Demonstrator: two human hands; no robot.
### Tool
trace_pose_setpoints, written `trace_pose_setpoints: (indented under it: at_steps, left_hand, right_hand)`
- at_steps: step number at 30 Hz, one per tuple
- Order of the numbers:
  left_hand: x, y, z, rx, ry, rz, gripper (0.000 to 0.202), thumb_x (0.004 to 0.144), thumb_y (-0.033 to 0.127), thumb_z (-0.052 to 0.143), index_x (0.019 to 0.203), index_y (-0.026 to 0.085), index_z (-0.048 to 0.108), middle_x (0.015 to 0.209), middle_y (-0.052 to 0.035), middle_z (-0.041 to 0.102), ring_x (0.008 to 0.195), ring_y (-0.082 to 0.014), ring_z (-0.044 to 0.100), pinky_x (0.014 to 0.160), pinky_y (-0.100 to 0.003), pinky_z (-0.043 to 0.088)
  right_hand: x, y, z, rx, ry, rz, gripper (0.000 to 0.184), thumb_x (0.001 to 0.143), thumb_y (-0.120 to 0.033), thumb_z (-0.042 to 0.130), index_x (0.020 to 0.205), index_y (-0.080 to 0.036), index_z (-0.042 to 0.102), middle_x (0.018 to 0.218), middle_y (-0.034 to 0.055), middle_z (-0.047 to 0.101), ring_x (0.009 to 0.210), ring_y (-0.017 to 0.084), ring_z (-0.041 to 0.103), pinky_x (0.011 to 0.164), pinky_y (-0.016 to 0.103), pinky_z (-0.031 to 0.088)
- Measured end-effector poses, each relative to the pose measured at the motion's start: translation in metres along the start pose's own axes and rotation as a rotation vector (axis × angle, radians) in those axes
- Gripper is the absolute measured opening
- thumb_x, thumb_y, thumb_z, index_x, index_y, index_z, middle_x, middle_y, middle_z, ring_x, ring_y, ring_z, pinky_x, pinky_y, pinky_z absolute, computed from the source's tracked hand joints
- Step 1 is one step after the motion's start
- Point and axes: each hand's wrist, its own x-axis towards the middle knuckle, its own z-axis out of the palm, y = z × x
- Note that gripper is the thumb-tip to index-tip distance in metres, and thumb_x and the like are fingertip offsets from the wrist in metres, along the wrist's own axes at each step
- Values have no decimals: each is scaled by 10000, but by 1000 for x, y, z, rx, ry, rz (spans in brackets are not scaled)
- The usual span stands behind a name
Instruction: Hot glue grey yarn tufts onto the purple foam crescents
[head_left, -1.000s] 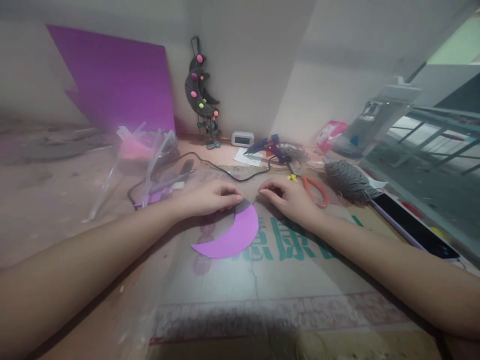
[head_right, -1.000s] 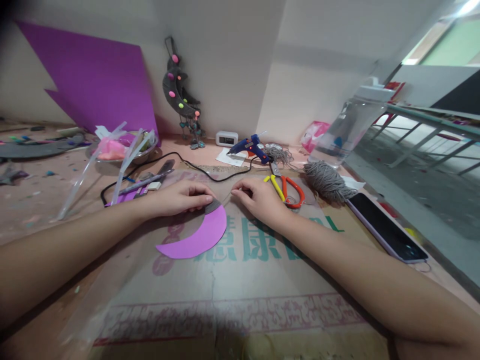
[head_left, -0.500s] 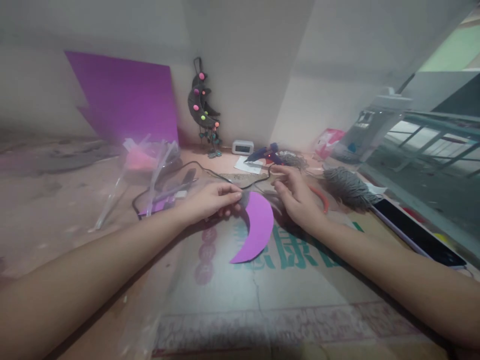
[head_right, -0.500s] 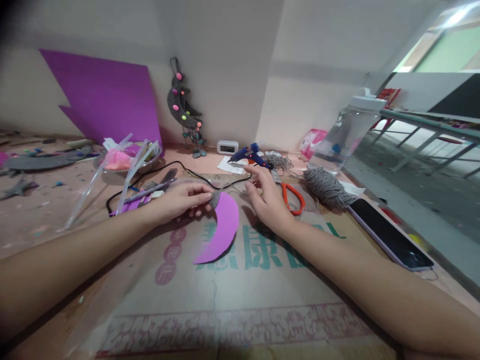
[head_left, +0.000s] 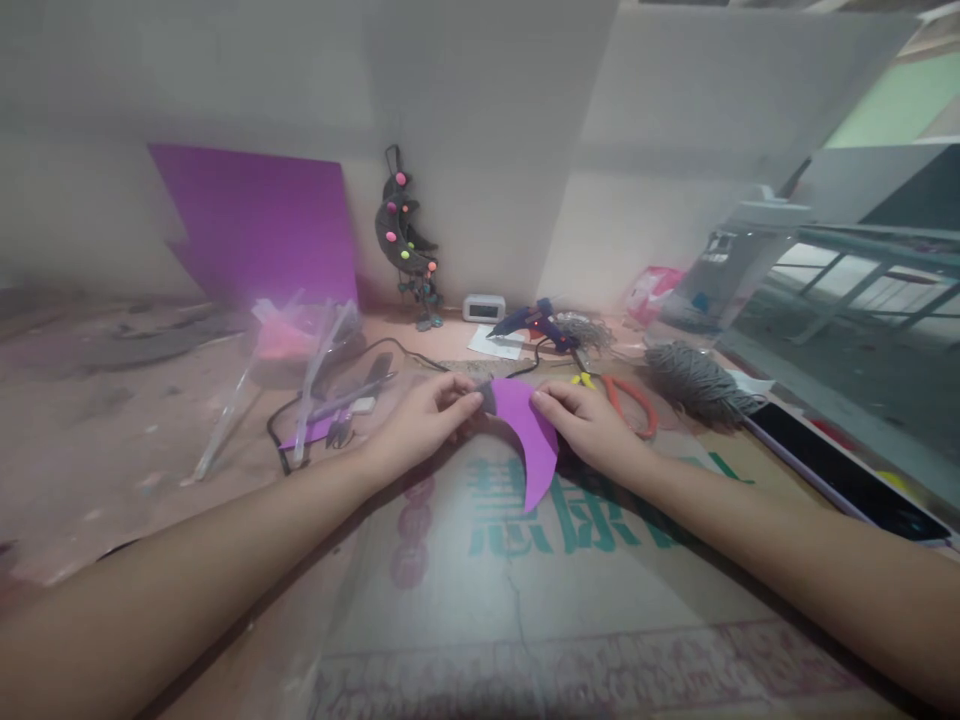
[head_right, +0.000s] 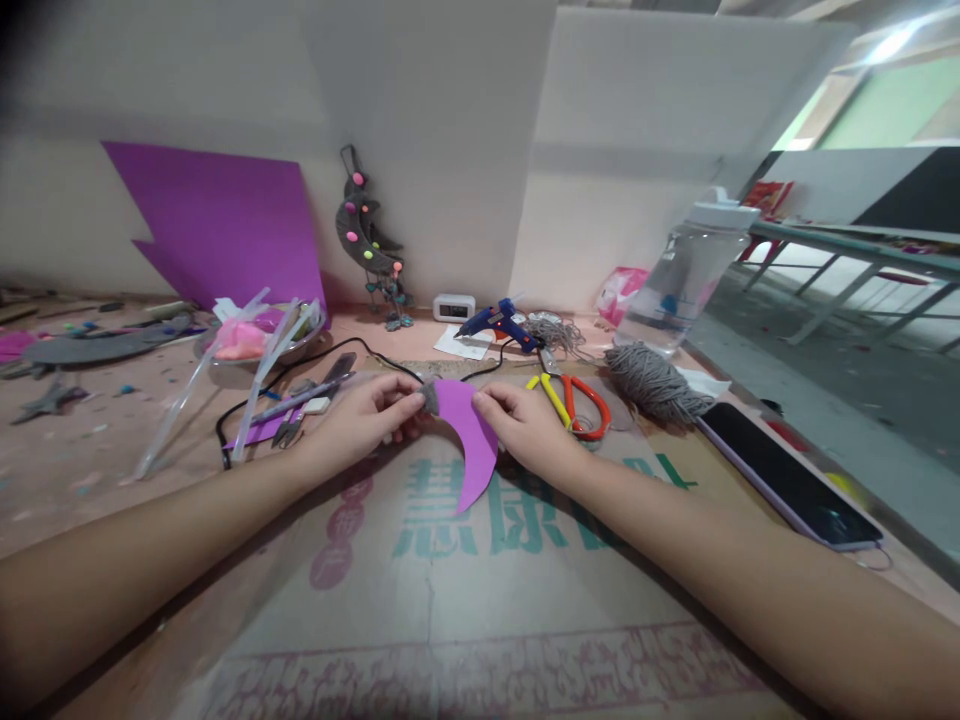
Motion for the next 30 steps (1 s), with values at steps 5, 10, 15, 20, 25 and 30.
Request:
trace_pose_setpoints:
  at_steps: [5,10,15,20,25,30]
  left_hand:
    - [-1,9,-2,187,-55,54,300,844,418,539,762,141,617,707,8,603,628,-108,524,562,-206,386]
    - [0,5,-2,166,-53,48,319,838,442,539,872,146,655,766,-3,623,640,-114,524,551,-207,380]
    - [0,1,-1,151,-32,58,317,831,439,559,920,149,652,833,-23,637,681,-117,537,588,-209,402]
    - [-2,3,-2,9,120,85,434,900,394,464,1285,194,468,1003,-50,628,672,-94,517,597,-205,410]
    - [-4,10,-3,66,-22,115,417,893,279,432,1299,229,512,1050,-49,646,825,-134,564,687,-223,434]
    - [-2,13,-3,48,-52,-12,356,807,157,434,1089,202,645,1086,-34,658,916,-164,582,750,-249,449]
  right_hand:
    - [-1,0,-1,-47,14,-54,289,923,-344,439,704,-177,525,665,-16,512,622,118,473,568,235,375]
    - [-3,-1,1,-165,-9,-94,272,916,-322,458,701,-179,545,633,-23,528,603,118,483,561,239,356]
    - [-3,-1,1,-214,2,-124,260,907,-310,467,700,-178,553,621,-19,539,585,119,484,548,241,349]
    - [-3,-1,0,-219,-5,-120,273,917,-321,447,703,-181,543,628,-18,539,585,119,486,542,242,346]
    - [-2,1,0,-232,-22,-99,281,914,-327,447,689,-182,530,608,-24,519,574,116,475,529,238,334]
    - [-1,1,0,-231,-30,-98,270,910,-322,448,701,-180,545,612,-22,531,580,117,485,534,236,342]
